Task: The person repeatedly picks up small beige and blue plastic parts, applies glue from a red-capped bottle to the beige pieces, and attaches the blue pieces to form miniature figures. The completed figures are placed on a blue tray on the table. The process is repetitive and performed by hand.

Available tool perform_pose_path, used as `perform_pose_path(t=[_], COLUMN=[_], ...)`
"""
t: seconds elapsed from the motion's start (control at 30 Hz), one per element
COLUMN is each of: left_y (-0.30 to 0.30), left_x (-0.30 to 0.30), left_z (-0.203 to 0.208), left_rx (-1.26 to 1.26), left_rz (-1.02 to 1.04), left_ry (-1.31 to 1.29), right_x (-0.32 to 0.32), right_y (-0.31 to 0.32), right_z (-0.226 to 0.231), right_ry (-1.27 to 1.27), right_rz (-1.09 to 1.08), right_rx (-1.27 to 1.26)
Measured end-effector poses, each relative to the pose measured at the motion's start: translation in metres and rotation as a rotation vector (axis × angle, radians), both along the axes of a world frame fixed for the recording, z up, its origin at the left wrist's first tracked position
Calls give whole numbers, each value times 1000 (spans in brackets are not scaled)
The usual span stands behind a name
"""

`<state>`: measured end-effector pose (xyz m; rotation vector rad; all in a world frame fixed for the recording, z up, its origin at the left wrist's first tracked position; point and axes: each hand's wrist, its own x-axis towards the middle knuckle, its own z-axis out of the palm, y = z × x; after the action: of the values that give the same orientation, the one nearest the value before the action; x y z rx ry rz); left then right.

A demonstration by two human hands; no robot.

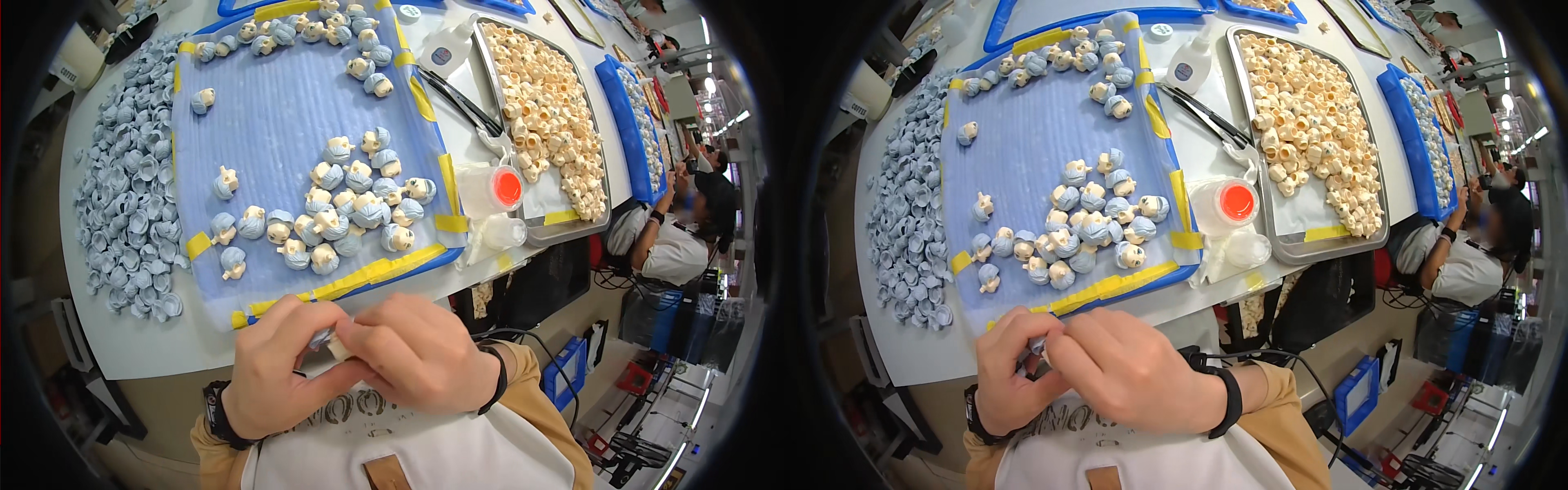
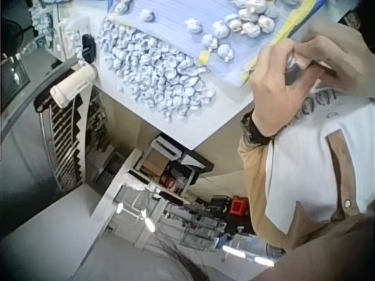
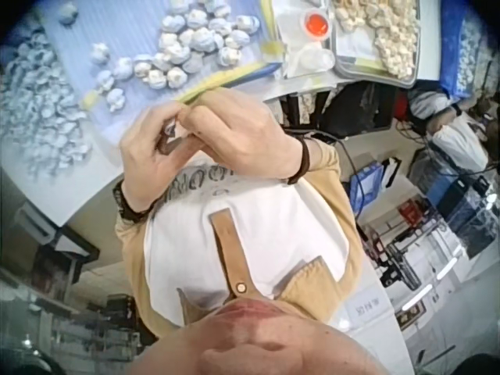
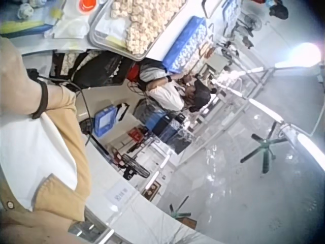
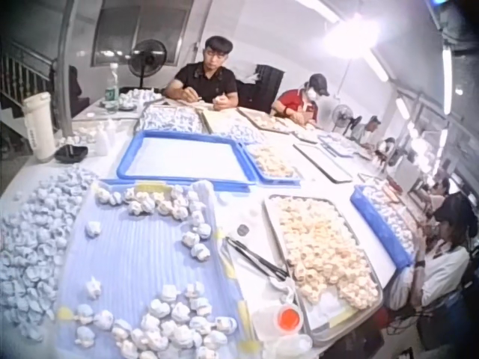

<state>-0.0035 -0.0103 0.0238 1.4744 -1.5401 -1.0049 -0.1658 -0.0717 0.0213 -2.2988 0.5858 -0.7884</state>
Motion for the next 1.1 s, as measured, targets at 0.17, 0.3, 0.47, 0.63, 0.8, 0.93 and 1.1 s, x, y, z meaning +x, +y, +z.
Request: perform_pose_path(t=[0.17, 0.3, 0.47, 0.63, 0.8, 0.93, 1.1], left_y=[3, 2, 9, 9, 8, 10, 8], left_x=[6, 10, 4, 5, 6, 6, 6], left_z=[-12, -18, -7, -7, -7, -10, -12], left_rx=[-17, 15, 237, 330, 357, 363, 345], left_rz=[-101, -264, -41, -40, -49, -32, -21], left_ry=[148, 425, 723, 753, 789, 822, 869], right_x=[-2, 1, -35, -77, -79, -77, -78], right_y=[-6, -11, -33, -73, -90, -92, -95], right_z=[-9, -8, 20, 41, 33, 34, 34], right_ry=[-220, -363, -308, 148, 299, 325, 374], right_rz=[82, 59, -83, -559, -435, -413, -375], right_rx=[31, -35, -148, -192, -179, -171, -187])
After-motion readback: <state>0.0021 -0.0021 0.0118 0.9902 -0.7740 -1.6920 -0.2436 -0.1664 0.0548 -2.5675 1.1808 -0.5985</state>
